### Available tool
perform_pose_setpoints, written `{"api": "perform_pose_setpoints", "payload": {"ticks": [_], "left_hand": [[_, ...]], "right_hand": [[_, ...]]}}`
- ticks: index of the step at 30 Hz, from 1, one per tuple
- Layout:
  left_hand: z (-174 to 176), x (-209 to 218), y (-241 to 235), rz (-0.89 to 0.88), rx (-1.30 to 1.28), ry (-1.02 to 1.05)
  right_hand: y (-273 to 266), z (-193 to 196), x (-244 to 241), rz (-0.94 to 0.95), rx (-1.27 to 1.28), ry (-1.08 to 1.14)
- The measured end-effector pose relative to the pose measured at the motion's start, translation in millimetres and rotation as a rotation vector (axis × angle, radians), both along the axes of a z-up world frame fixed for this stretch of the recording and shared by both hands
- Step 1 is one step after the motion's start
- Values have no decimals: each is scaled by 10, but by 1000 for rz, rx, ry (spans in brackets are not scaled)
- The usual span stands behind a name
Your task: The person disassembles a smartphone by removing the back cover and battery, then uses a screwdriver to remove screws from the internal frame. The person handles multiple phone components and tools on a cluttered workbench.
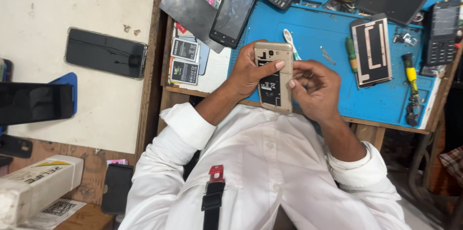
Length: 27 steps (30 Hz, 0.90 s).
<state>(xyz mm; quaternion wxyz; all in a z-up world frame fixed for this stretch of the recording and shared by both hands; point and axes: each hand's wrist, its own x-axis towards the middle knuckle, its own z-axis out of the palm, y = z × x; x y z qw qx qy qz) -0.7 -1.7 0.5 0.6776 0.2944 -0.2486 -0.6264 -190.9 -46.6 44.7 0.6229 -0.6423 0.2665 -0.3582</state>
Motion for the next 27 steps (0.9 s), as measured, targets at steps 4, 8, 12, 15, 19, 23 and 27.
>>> {"api": "perform_pose_setpoints", "payload": {"ticks": [4,8,12,15,19,23,27], "left_hand": [[-15,-14,-7,23,-40,-83],[13,-24,22,103,-127,-418],[-1,-43,53,103,-117,-499],[-25,-48,33,112,-126,-467],[-34,-8,-14,157,-49,-257],[-6,109,-68,196,-32,241],[-42,152,-50,138,-20,281]], "right_hand": [[41,-11,-1,-69,-100,90],[65,-48,-5,-139,-80,92],[72,-144,-30,-154,-54,46],[48,-137,-23,-172,-102,151],[-37,152,-71,-114,-392,416],[-44,401,-86,-145,-707,743],[-51,310,-111,-146,-650,774]]}}
